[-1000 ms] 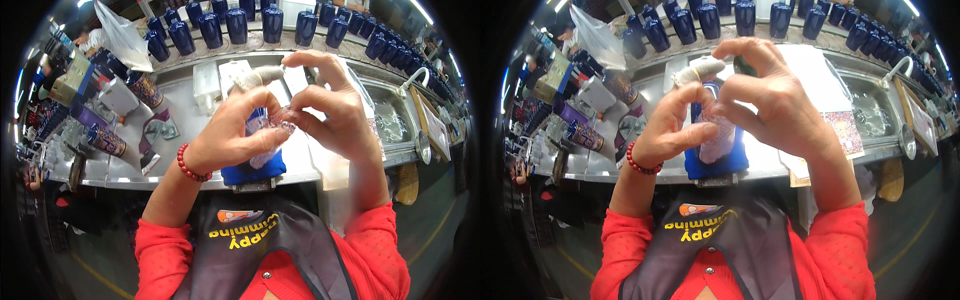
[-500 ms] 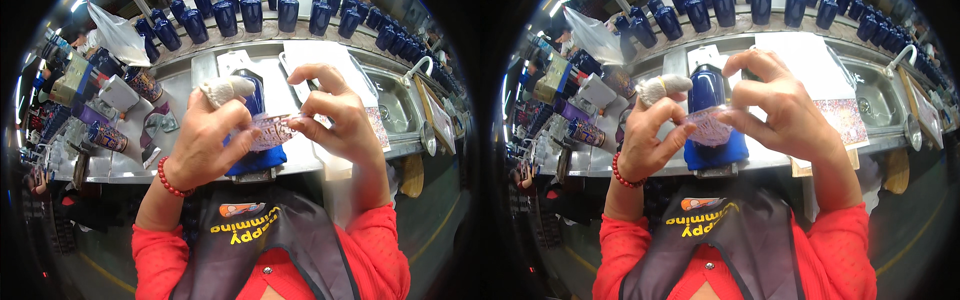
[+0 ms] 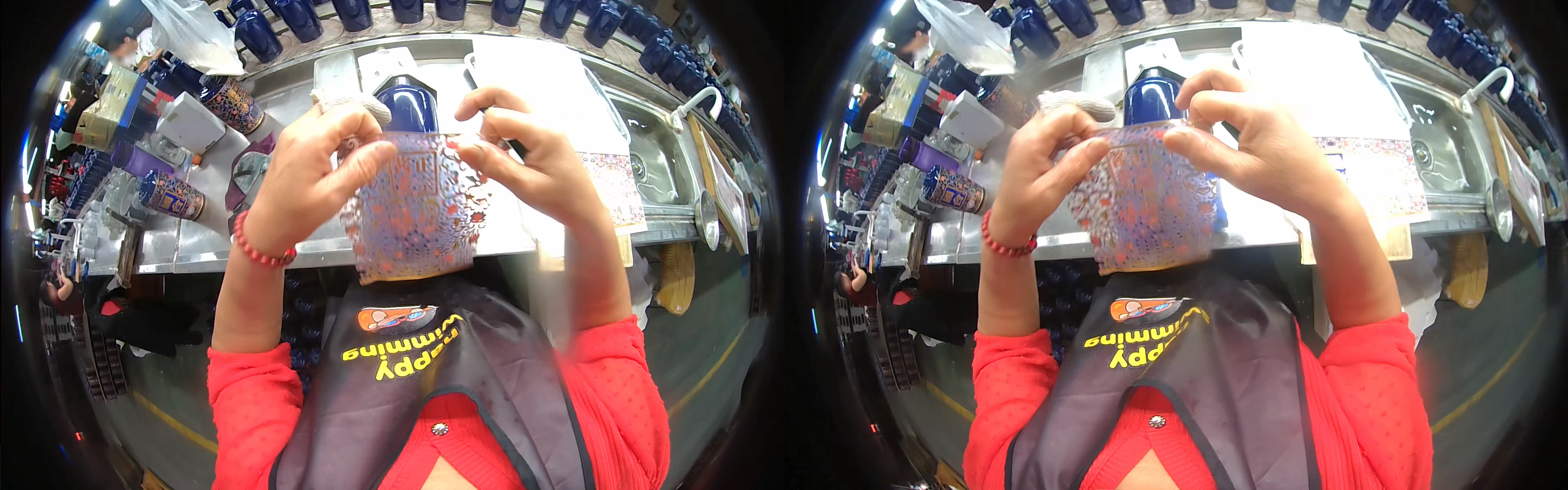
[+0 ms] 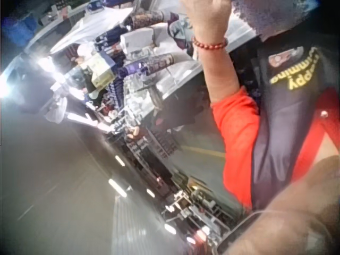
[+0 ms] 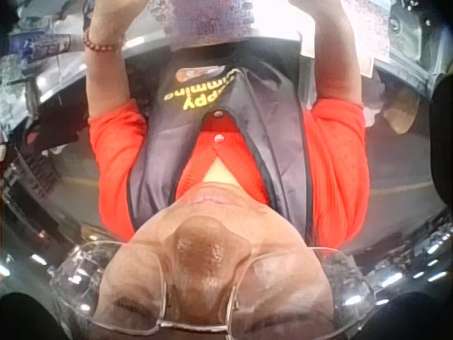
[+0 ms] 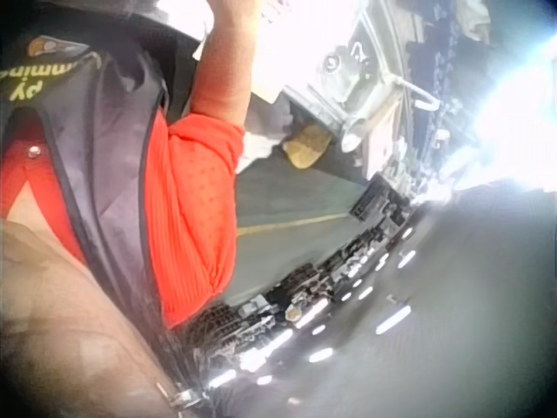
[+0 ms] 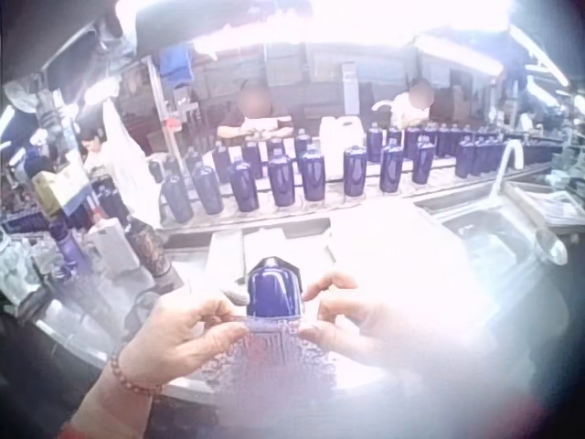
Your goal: The person places a blue ceramic bottle on a stand, applies a decorative label to its surface, and smooths it with a green tool. The person repeats this process on multiple bottles, handling each one individually and placing finished bottles aside.
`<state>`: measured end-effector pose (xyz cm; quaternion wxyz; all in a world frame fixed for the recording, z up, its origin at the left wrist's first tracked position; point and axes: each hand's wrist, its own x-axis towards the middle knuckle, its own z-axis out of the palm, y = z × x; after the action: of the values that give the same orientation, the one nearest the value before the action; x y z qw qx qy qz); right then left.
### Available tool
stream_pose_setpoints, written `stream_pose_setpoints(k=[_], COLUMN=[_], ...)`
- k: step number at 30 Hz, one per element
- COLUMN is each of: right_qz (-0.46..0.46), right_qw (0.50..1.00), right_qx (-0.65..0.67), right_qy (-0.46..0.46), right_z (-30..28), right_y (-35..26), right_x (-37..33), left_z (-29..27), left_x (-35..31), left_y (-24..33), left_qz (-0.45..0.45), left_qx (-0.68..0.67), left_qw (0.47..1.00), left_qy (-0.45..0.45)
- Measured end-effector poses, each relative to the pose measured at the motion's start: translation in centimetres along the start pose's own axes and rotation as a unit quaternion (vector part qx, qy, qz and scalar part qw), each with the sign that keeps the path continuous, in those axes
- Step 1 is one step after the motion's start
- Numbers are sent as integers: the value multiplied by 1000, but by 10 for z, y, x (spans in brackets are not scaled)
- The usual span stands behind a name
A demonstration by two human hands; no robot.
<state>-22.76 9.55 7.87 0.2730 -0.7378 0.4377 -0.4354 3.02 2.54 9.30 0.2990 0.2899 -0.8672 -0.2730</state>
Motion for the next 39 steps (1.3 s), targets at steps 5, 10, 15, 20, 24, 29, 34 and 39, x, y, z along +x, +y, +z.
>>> stream_pose_setpoints(k=[5,10,15,20,24,29,34,39], right_qz=[48,42,66,42,75,81,154,194], right_qw=[999,998,997,998,996,995,962,951], right_qx=[2,-17,12,-12,19,35,221,238], right_qy=[23,35,35,48,45,34,38,27], right_z=[30,30,28,29,28,30,32,40], right_y=[60,85,96,114,122,128,134,128], right_x=[16,27,45,57,61,64,51,28], left_z=[21,33,40,44,48,55,67,81], left_x=[9,16,23,28,33,35,31,9], left_y=[-63,-98,-110,-117,-125,-133,-137,-128], left_qz=[-135,-117,-131,-147,-154,-166,-171,-13], left_qx=[-217,-324,-345,-341,-348,-336,-335,-54], left_qw=[967,939,929,926,922,924,918,945], left_qy=[-18,3,35,62,73,78,129,323])
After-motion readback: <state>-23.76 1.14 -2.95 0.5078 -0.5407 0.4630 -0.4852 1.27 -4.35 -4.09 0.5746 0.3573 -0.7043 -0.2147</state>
